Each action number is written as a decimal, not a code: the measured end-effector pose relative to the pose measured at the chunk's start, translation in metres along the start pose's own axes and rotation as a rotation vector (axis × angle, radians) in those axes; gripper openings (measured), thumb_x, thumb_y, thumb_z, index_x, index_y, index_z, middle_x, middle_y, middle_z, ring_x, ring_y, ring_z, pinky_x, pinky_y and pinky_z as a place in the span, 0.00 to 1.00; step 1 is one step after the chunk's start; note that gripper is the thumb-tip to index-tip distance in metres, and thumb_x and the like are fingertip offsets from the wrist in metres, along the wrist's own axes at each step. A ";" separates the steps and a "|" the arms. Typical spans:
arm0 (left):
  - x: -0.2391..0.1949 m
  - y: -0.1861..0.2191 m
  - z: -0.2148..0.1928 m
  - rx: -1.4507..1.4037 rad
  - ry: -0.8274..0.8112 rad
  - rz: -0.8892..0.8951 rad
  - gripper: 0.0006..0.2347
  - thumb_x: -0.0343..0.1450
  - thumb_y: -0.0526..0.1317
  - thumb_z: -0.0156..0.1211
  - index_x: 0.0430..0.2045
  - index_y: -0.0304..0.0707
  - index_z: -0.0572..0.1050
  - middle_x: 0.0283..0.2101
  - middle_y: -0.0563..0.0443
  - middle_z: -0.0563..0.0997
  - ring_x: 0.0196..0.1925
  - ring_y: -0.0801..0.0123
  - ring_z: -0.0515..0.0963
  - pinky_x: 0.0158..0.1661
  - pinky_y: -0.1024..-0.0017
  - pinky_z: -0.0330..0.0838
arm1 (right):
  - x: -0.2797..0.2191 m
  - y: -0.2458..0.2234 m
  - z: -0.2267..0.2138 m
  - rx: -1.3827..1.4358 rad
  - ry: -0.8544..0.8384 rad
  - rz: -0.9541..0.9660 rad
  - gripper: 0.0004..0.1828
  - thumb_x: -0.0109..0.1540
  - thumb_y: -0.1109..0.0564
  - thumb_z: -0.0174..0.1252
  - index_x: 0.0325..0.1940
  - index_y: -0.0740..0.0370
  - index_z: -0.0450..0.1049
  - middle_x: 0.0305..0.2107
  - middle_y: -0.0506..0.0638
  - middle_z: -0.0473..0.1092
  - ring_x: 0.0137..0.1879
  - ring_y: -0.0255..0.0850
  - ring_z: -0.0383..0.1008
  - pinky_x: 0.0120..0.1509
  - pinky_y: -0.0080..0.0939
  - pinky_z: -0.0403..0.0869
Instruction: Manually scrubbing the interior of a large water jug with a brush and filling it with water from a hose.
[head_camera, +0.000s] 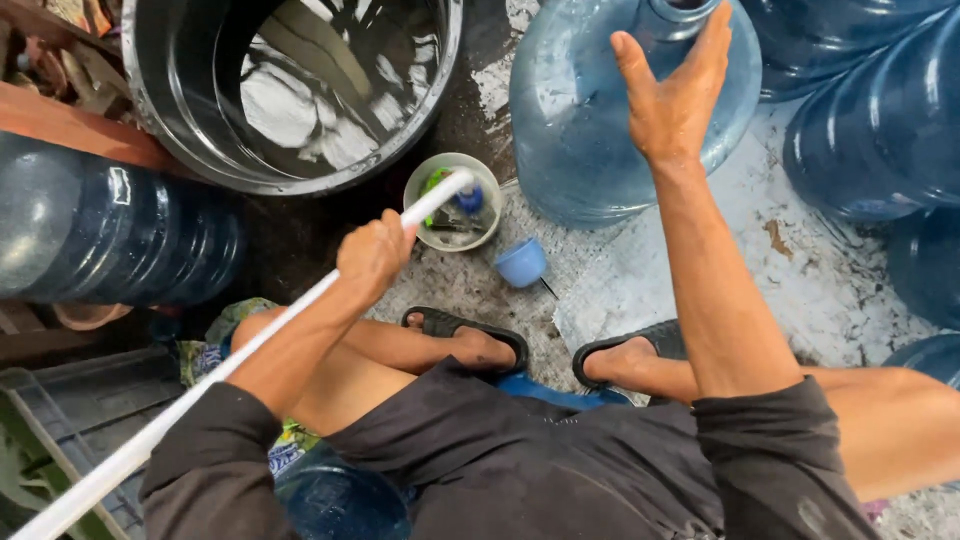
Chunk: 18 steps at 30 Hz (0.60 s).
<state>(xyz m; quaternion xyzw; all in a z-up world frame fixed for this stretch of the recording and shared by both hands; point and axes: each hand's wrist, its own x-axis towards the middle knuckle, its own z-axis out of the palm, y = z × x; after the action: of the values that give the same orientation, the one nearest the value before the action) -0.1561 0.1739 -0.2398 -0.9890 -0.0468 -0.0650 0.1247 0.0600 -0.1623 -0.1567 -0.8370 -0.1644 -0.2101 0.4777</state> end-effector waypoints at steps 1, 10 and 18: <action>-0.003 0.005 0.006 -0.033 -0.030 0.040 0.19 0.71 0.60 0.45 0.19 0.47 0.64 0.13 0.54 0.69 0.10 0.58 0.71 0.09 0.59 0.61 | 0.000 -0.001 0.000 -0.027 -0.012 0.075 0.48 0.67 0.36 0.62 0.72 0.60 0.38 0.70 0.59 0.41 0.77 0.56 0.37 0.80 0.60 0.46; 0.012 -0.010 0.007 0.059 -0.071 0.064 0.20 0.70 0.64 0.41 0.21 0.50 0.65 0.16 0.59 0.68 0.11 0.65 0.71 0.09 0.64 0.61 | 0.005 -0.010 -0.001 0.025 -0.015 0.164 0.50 0.66 0.36 0.64 0.71 0.63 0.39 0.69 0.60 0.40 0.76 0.55 0.36 0.80 0.58 0.46; 0.012 -0.005 -0.015 0.048 0.125 0.134 0.20 0.71 0.61 0.44 0.20 0.48 0.62 0.15 0.57 0.61 0.08 0.66 0.63 0.08 0.65 0.54 | 0.005 -0.001 0.002 0.068 -0.010 0.146 0.49 0.66 0.39 0.66 0.72 0.61 0.39 0.69 0.60 0.38 0.76 0.57 0.33 0.81 0.62 0.45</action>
<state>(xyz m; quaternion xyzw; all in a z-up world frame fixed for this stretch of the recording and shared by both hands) -0.1464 0.1754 -0.2225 -0.9806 0.0258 -0.1168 0.1553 0.0644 -0.1594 -0.1539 -0.8311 -0.1127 -0.1647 0.5191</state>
